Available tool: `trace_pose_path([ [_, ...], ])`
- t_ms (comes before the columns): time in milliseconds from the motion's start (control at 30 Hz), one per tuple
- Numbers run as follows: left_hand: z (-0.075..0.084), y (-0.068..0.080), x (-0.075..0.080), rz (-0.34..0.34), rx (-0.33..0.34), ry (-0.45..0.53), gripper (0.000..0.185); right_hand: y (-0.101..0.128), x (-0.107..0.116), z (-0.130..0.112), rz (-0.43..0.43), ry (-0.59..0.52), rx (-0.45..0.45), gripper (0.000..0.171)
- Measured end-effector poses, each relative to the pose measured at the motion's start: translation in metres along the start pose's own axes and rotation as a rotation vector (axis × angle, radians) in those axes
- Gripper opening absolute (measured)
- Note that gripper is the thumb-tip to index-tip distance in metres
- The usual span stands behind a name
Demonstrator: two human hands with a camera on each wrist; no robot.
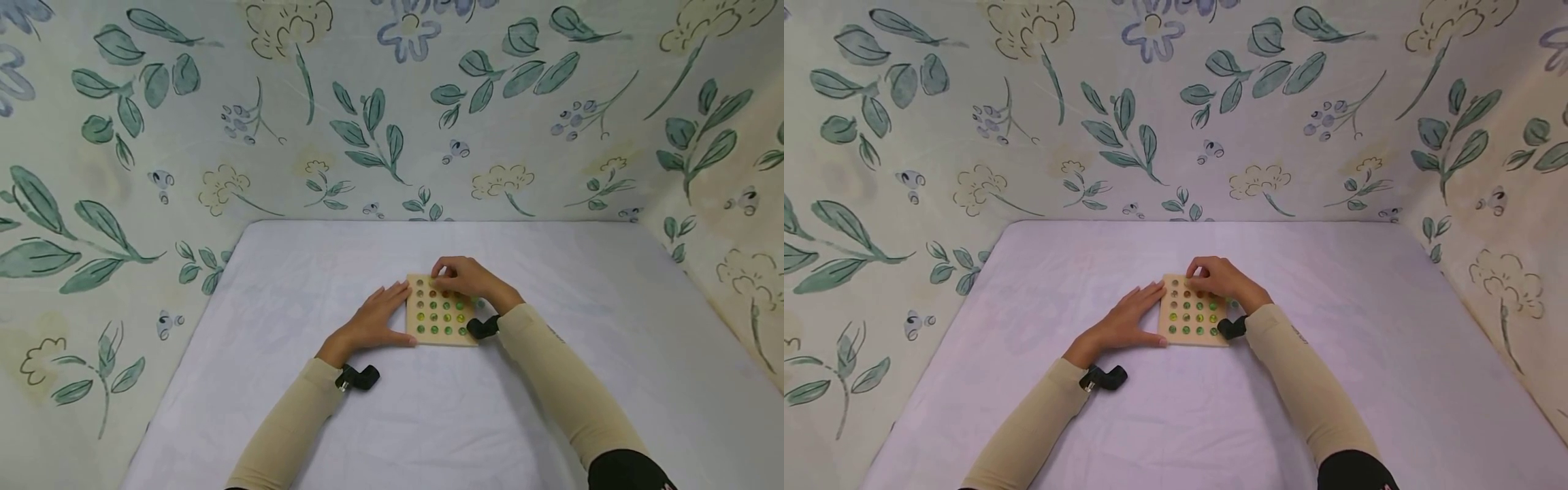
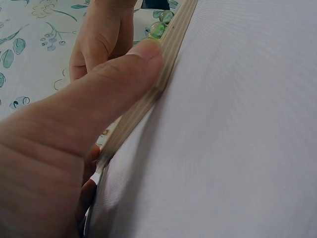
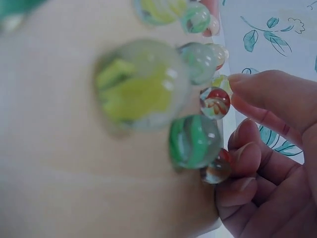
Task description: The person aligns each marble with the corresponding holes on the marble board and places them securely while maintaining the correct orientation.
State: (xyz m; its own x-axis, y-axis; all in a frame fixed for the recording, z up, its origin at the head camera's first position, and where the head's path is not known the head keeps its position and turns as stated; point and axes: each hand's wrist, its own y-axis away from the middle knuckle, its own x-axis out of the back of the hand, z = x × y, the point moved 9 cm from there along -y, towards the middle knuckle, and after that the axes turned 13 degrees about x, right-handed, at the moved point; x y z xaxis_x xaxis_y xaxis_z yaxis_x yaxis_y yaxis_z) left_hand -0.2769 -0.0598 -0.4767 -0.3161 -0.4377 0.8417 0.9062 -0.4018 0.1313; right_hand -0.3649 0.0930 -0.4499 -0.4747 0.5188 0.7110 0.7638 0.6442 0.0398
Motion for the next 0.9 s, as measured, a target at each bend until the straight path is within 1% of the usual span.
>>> trace_pose_path([
  [233, 0.001, 0.001, 0.001, 0.010, -0.004, -0.005, 0.112, 0.005, 0.006, -0.007, 0.015, 0.022, 0.008, 0.014],
  [400, 0.001, 0.002, 0.000, 0.022, 0.004, -0.003, 0.112, 0.010, 0.009, -0.007, 0.037, 0.027, 0.013, 0.014],
  [667, 0.006, 0.006, -0.014, 0.004, 0.001, -0.008, 0.112, 0.031, 0.009, 0.001, 0.045, 0.047, 0.023, 0.015],
  [800, 0.007, 0.006, -0.012, 0.028, 0.006, -0.020, 0.111, 0.037, 0.014, 0.000, 0.075, 0.060, 0.048, 0.014],
  [900, 0.007, 0.008, -0.011, 0.033, 0.018, -0.018, 0.110, 0.041, 0.017, -0.001, 0.085, 0.061, 0.046, 0.015],
])
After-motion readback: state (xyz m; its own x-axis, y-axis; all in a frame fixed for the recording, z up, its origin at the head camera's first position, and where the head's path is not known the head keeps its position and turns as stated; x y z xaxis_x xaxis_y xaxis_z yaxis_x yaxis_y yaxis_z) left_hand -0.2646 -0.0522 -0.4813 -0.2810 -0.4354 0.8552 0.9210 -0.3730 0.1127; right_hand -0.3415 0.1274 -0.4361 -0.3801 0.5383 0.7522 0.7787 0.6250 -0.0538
